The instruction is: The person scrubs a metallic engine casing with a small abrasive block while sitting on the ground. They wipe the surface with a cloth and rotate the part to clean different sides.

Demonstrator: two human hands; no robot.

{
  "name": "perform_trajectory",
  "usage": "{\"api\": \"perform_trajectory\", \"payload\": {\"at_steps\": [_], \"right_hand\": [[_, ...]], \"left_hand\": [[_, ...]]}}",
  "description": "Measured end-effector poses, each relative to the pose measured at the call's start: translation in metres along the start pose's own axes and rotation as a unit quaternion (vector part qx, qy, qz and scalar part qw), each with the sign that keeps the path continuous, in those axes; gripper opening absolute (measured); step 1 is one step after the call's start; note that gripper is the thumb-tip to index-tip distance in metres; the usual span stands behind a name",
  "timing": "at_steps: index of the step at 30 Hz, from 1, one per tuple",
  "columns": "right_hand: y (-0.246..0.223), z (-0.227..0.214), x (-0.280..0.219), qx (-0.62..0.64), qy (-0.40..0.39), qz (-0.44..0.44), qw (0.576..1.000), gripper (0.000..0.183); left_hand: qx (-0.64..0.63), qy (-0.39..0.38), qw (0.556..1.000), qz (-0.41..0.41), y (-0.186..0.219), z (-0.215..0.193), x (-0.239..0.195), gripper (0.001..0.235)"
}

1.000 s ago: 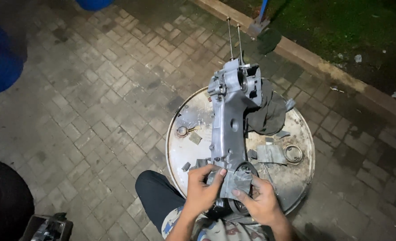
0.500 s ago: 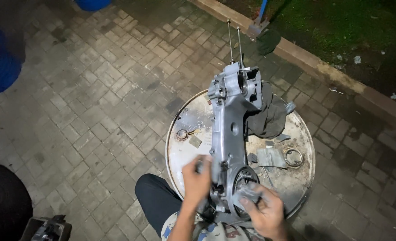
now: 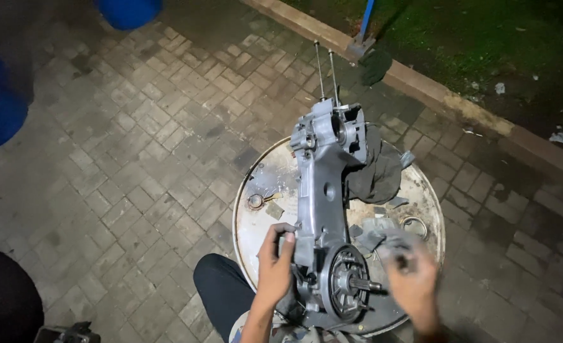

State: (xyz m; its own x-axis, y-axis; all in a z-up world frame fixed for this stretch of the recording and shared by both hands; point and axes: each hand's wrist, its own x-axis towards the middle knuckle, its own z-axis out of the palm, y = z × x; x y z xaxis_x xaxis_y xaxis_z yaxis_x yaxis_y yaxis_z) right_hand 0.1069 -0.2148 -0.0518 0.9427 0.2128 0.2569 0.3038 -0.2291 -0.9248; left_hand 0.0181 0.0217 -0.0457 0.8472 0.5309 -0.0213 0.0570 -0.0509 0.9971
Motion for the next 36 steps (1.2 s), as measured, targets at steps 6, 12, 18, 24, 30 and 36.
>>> {"api": "perform_trajectory", "payload": {"at_steps": [6,12,18,24,30,36], "right_hand": [[-0.045,0.043,-0.015,-0.067,-0.132,-0.164,0.975,0.051],[-0.049,0.041,-0.005,-0.003,-0.092,-0.144,0.985,0.023],[-0.011,0.041,-0.014,0.184,-0.144,0.051,0.971,0.019],[0.003,0.052,0.018,0.167,-0.153,0.049,0.973,0.024],[0.069,0.073,0.104,0.071,-0.129,0.143,0.979,0.022],[0.085,0.106,0.101,-0.044,-0.223,0.062,0.972,0.028]], "left_hand": [[0.008,-0.066,0.998,0.007,0.027,0.022,-0.011,0.023],[-0.008,-0.157,0.988,-0.004,0.029,0.0,-0.015,0.038],[0.079,-0.065,0.987,0.121,0.036,0.012,-0.018,0.009],[0.136,-0.065,0.977,0.152,0.032,0.026,-0.005,0.012],[0.223,0.071,0.971,0.039,-0.03,0.028,0.048,0.034],[0.157,-0.079,0.979,-0.103,-0.066,0.035,0.062,0.062]]}}
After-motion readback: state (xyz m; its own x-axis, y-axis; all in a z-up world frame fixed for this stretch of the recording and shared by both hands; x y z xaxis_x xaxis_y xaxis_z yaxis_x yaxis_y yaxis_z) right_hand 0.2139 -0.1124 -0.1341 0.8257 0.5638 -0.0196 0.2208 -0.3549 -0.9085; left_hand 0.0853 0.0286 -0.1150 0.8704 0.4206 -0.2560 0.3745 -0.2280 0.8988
